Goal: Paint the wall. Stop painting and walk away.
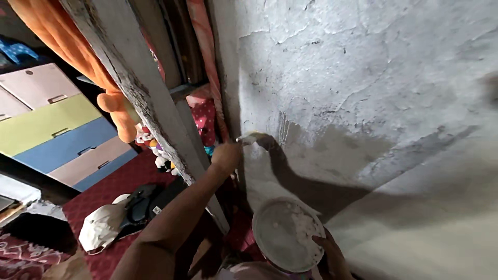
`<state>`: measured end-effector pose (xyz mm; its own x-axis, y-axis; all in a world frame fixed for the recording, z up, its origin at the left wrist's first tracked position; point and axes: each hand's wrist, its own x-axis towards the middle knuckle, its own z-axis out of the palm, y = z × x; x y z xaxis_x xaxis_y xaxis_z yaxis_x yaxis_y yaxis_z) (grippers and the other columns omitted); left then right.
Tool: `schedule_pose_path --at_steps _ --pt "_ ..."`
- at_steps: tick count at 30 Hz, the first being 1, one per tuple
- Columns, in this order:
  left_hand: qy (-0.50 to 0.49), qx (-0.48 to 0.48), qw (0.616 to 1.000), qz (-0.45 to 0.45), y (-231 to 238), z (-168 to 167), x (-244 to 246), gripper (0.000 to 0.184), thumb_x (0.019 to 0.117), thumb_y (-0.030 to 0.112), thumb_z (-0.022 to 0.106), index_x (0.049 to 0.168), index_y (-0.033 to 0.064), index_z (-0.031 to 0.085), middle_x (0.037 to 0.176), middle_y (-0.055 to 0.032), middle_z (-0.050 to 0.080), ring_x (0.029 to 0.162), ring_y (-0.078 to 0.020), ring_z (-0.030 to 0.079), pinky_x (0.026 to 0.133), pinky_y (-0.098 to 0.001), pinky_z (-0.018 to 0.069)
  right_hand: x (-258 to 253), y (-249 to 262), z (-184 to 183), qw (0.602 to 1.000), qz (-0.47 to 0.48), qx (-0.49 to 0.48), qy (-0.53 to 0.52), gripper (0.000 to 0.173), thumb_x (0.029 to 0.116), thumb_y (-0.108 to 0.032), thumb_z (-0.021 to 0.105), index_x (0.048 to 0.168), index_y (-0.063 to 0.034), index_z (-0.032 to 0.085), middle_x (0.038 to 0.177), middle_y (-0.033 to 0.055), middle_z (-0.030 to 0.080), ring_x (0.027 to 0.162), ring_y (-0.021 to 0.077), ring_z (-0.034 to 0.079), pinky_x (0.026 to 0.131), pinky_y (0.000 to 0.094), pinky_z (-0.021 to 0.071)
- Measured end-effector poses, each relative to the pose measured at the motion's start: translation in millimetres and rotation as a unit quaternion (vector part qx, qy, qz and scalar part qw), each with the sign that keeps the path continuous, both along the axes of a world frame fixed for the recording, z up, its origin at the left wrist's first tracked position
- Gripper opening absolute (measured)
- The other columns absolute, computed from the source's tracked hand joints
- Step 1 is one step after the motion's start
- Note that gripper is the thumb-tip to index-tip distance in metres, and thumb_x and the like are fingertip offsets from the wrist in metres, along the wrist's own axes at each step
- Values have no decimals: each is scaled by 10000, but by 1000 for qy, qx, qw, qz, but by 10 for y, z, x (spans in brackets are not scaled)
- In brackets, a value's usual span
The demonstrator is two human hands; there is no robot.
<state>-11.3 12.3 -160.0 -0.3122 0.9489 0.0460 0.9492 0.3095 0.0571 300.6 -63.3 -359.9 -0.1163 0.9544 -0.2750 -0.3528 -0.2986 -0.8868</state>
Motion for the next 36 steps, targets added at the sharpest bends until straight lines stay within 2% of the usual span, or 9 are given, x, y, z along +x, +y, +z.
schedule_pose_path --at_steps 3,6,9,12,14,20,25,30,36 --pt "8 63 997 35 3 509 -128 319 1040 170 535 1337 133 644 1218 -255 651 1075 -475 648 841 -662 529 -12 3 1 1000 -2 5 2 687 869 -104 567 1521 -59 357 1219 64 646 960 78 699 770 271 620" --pt "-8 158 986 48 -31 786 -213 371 1056 189 518 1416 188 609 1305 -237 627 1155 -464 625 920 -664 500 -34 -3 20 1000 1 8 3 697 873 -107 551 1534 -65 337 1211 57 647 952 69 701 760 266 620" --pt "-17 159 986 55 -73 506 -163 359 1049 171 530 1397 154 618 1283 -246 628 1094 -467 647 877 -654 521 -28 -19 -28 1000 5 11 5 698 879 -98 543 1540 -54 326 1239 61 634 976 66 693 775 256 613" --pt "-31 52 997 46 -69 -113 -147 315 1002 117 591 1309 110 658 1237 -234 641 1029 -449 662 823 -630 552 -51 -45 -68 1000 8 -4 -7 689 862 -114 566 1516 -57 358 1215 68 642 954 80 699 745 269 621" --pt "-45 -8 998 52 -39 -277 -172 336 1008 117 567 1336 122 639 1244 -230 640 1046 -435 664 831 -614 553 -67 -64 -35 1000 12 -9 -20 693 875 -103 554 1532 -54 337 1235 80 623 960 78 687 757 267 609" --pt "-88 130 987 23 -185 16 -151 307 1039 209 565 1311 119 674 1210 -223 663 1051 -427 665 878 -634 531 -135 -90 41 1000 -2 3 -11 640 900 -68 530 1512 -35 347 1203 65 633 943 56 692 769 247 609" --pt "-103 71 988 90 -21 61 -273 337 1071 248 490 1331 112 655 1217 -245 665 1117 -459 644 905 -663 508 -159 -104 27 1000 1 -4 -14 689 880 -78 530 1535 -38 318 1243 80 617 971 63 682 783 256 602" --pt "-101 97 989 45 -81 98 -191 338 1054 228 519 1350 133 653 1168 -229 681 1089 -435 656 895 -649 517 -131 -105 1 1000 -1 -6 -22 700 883 -107 550 1538 -42 312 1242 86 616 976 73 684 783 271 609" --pt "-104 73 987 101 -8 159 -309 308 1044 215 520 1281 94 676 1179 -230 684 1116 -440 649 900 -661 508 -118 -80 17 1000 -2 -4 -12 671 884 -88 531 1527 -59 340 1231 63 623 973 61 683 781 255 605"
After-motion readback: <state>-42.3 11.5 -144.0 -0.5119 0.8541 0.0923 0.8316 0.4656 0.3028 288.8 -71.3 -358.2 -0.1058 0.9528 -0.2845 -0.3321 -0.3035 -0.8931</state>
